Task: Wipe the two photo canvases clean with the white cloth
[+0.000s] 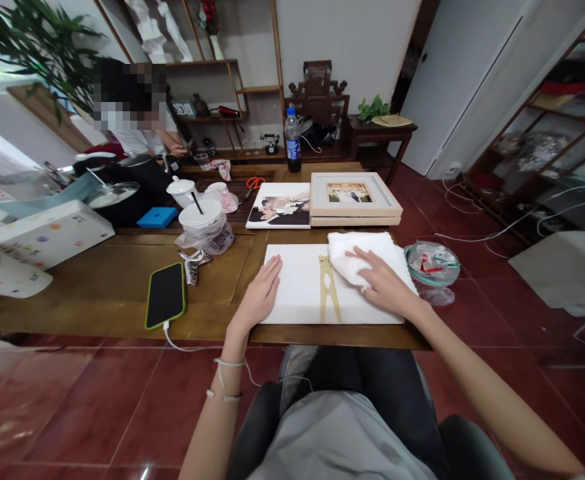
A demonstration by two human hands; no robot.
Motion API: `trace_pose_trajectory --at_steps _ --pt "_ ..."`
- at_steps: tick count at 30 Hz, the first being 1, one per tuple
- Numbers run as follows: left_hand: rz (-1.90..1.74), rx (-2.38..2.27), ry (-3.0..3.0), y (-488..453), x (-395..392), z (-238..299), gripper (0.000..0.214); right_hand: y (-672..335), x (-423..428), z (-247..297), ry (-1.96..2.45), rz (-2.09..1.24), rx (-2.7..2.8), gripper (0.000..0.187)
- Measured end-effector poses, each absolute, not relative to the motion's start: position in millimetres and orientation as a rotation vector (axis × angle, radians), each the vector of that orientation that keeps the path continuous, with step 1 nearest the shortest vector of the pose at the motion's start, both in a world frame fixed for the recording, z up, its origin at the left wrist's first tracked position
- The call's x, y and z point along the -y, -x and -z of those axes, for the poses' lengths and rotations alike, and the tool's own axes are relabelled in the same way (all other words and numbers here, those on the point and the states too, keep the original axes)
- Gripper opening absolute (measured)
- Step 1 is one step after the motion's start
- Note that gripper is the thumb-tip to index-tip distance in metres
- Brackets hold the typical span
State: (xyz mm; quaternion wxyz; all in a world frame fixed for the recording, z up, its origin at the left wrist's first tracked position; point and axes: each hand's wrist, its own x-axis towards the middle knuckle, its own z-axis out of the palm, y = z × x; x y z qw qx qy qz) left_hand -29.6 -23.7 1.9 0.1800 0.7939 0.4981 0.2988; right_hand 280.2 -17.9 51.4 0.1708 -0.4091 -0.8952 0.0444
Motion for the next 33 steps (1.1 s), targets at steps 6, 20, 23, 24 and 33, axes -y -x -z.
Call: trace_pose_trajectory --at_steps 6,20,23,24,33 --pt "-0.832 -1.429 -2.264 30.8 21.3 2.1 0.047 -273.9 -13.1 -45.7 1.234 0.009 2.603 0.031" --pt "-0.827 -1.438 -2.253 30.2 22.9 0.6 0.047 -283.8 132.7 -72.5 1.139 -0.274 2.714 0.022" --pt "-0.827 -1.434 -2.263 30.9 22.4 1.2 0.047 -288.6 111.3 -66.9 1.186 -0.293 2.627 0.022" --pt "-0.83 -1.43 -2.269 31.1 22.2 1.5 0.047 -288.6 99.7 -64.1 1.221 -0.293 2.598 0.023" --pt "-0.879 -1.429 -2.228 30.2 23.3 1.3 0.045 -250.3 -4.4 -49.5 1.487 -0.204 2.376 0.034"
